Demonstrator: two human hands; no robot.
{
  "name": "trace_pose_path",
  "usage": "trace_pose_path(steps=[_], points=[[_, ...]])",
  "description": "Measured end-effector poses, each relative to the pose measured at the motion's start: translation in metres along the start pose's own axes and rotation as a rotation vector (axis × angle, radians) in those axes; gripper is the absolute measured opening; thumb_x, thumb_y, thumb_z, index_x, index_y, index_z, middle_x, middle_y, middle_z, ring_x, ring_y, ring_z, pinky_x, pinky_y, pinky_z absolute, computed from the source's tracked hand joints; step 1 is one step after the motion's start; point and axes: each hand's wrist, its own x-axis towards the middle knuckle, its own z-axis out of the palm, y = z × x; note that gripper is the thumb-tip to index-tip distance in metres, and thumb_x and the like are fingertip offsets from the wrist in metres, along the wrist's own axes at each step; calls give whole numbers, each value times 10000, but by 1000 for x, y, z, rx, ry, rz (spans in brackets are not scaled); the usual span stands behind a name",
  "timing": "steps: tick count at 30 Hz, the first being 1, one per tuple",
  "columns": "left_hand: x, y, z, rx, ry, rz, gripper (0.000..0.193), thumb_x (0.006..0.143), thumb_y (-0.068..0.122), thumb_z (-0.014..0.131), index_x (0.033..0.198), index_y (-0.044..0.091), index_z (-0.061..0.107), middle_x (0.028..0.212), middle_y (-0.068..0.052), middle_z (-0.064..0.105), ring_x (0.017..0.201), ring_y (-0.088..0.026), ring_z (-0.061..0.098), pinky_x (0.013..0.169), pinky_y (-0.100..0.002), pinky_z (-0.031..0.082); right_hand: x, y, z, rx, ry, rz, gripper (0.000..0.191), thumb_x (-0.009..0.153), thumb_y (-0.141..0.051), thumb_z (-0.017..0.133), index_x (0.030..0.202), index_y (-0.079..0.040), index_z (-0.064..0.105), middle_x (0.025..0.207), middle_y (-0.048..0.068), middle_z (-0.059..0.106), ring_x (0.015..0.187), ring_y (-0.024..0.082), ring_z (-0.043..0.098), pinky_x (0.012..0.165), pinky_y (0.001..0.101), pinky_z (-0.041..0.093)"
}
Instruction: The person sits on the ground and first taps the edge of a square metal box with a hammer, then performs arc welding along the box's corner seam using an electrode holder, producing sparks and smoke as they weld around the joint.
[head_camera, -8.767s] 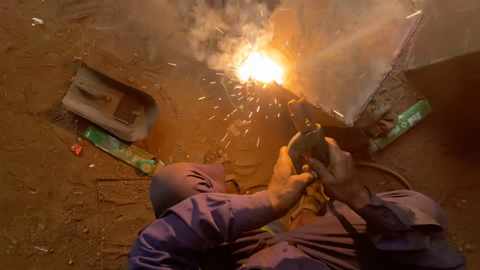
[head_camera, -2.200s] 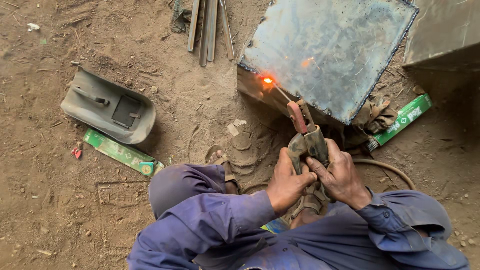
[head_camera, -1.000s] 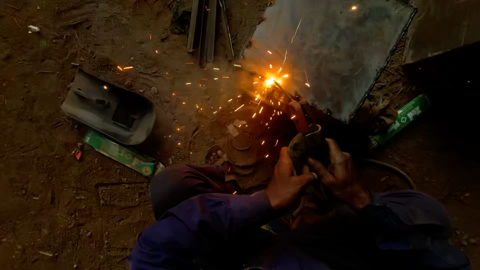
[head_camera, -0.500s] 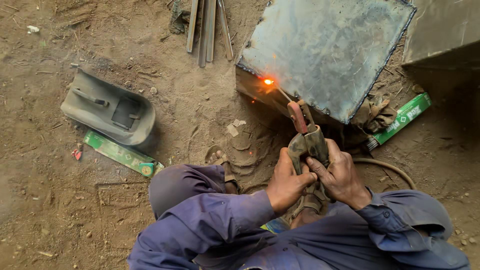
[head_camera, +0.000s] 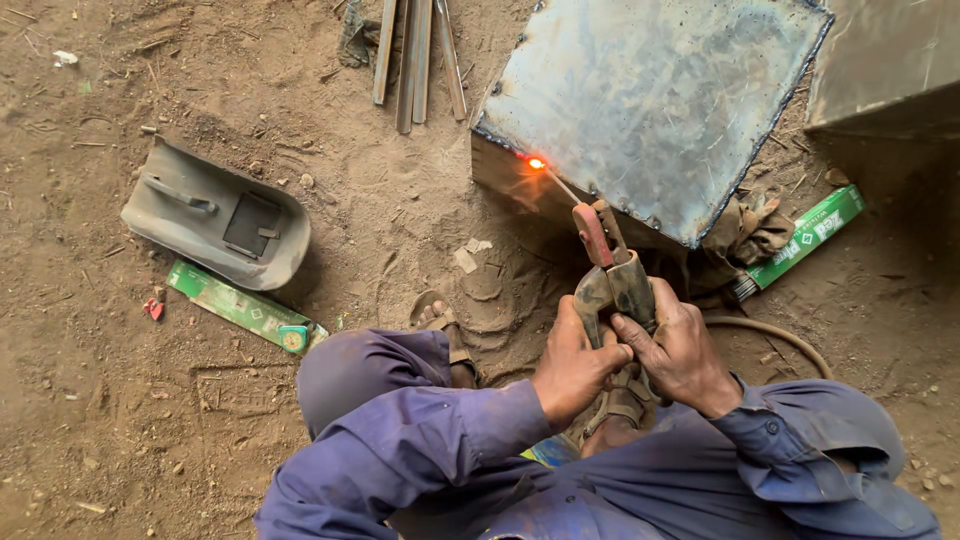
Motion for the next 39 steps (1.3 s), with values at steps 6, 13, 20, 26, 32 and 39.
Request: trace_pose_path(steps=[6, 13, 20, 26, 32, 39], points=[[1, -1, -2, -145, -61, -38, 586, 752, 96, 701, 1265, 20, 427, 1062, -102, 581, 914, -167, 638, 686, -328, 552, 1, -2, 0, -6, -5, 30, 367, 905, -250, 703, 1162, -14, 590, 838, 173, 758, 758, 335, 776, 654, 399, 564], [-1, 10, -3, -139, -69, -128, 636, 741, 99, 707, 1292, 57, 395, 978, -71, 589, 775, -137, 629, 580, -312, 554, 0, -2, 1, -63, 69, -231, 401, 947, -259, 683, 1239, 3, 598, 940, 147, 757, 875, 318, 746, 763, 417, 542], [-1, 12, -3, -149, -80, -118, 574, 769, 100, 710, 1251, 6, 411, 949, -84, 591, 756, -143, 627, 558, -302, 553, -2, 10, -1, -63, -77, 226, 416, 871, -307, 687, 1207, -65, 654, 887, 129, 754, 760, 233, 762, 706, 401, 570], [15, -5, -13, -45, -83, 74, 654, 755, 109, 699, 1320, 153, 373, 973, -61, 591, 796, -134, 603, 613, -302, 543, 12, 26, 21, 638, -69, 10, 415, 972, -230, 661, 1279, 33, 566, 1002, 117, 671, 850, 163, 696, 664, 352, 603], [9, -26, -4, 116, -48, 116, 537, 774, 150, 760, 1175, 41, 420, 1025, -111, 606, 943, -177, 615, 800, -357, 550, -4, 30, 3, -38, -75, 124, 399, 917, -265, 682, 1198, -2, 576, 766, 155, 754, 568, 248, 744, 517, 364, 550], [5, -23, -2, 39, -32, 102, 548, 742, 156, 750, 1168, 25, 431, 1063, -112, 606, 986, -187, 604, 848, -365, 542, -3, 6, 0, 7, -8, 14, 361, 921, -273, 689, 1128, 4, 585, 811, 180, 749, 725, 284, 779, 613, 394, 559]])
